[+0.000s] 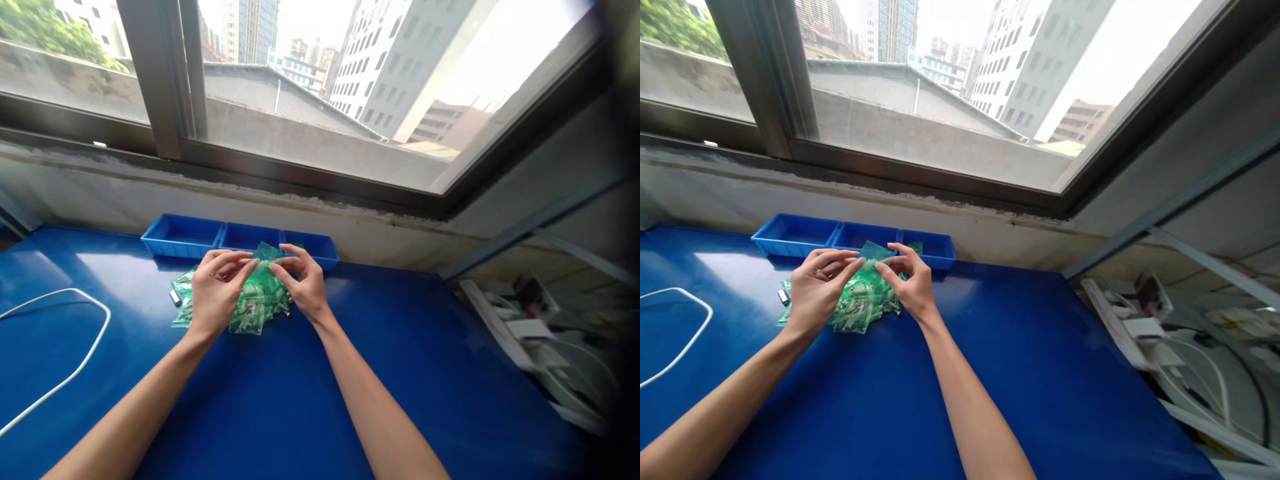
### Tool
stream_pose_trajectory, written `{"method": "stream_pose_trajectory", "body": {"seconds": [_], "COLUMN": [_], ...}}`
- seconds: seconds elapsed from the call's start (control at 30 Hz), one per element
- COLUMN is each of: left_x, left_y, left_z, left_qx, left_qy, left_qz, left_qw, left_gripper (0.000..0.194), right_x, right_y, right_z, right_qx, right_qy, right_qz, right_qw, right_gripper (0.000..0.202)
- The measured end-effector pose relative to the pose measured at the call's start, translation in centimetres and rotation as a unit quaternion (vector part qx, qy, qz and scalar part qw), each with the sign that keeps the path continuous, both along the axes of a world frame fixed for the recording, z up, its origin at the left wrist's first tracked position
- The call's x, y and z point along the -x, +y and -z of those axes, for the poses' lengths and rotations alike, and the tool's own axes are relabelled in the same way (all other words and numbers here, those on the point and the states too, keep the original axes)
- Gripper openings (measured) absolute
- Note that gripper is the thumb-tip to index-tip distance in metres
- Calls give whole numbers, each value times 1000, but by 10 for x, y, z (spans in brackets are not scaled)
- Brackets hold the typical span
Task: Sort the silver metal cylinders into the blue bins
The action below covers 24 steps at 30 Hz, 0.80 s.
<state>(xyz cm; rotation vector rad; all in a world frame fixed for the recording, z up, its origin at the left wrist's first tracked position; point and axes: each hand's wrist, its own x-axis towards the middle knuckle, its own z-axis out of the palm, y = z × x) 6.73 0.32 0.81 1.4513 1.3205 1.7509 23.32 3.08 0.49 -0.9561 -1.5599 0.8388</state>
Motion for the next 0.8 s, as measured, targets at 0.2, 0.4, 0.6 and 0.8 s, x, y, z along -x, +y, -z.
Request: {"method": "stream_pose_trajectory", "body": {"seconds": [0.2,0.4,0.6,0.8], "left_x": [1,8,6,8], "left_y": [1,3,1,-2], "left_z": [3,12,16,15], "left_qx": [9,-78,-76,-54], "left_qy": [85,355,470,494], "left_qz": [7,76,102,109], "left_qw": [996,929,874,861], "left_gripper": [29,22,31,43], "right_x": [-11,-43,-48,-44], "right_y": [26,56,66,59], "right_z": [-5,-10,2,1], "right_qx": [33,-70,-53,-104], "right_qy": [74,-66,-247,-339], "right_qz": [64,315,257,256], "right_qw": [995,944,933,900], "right_gripper": [44,30,16,31]}}
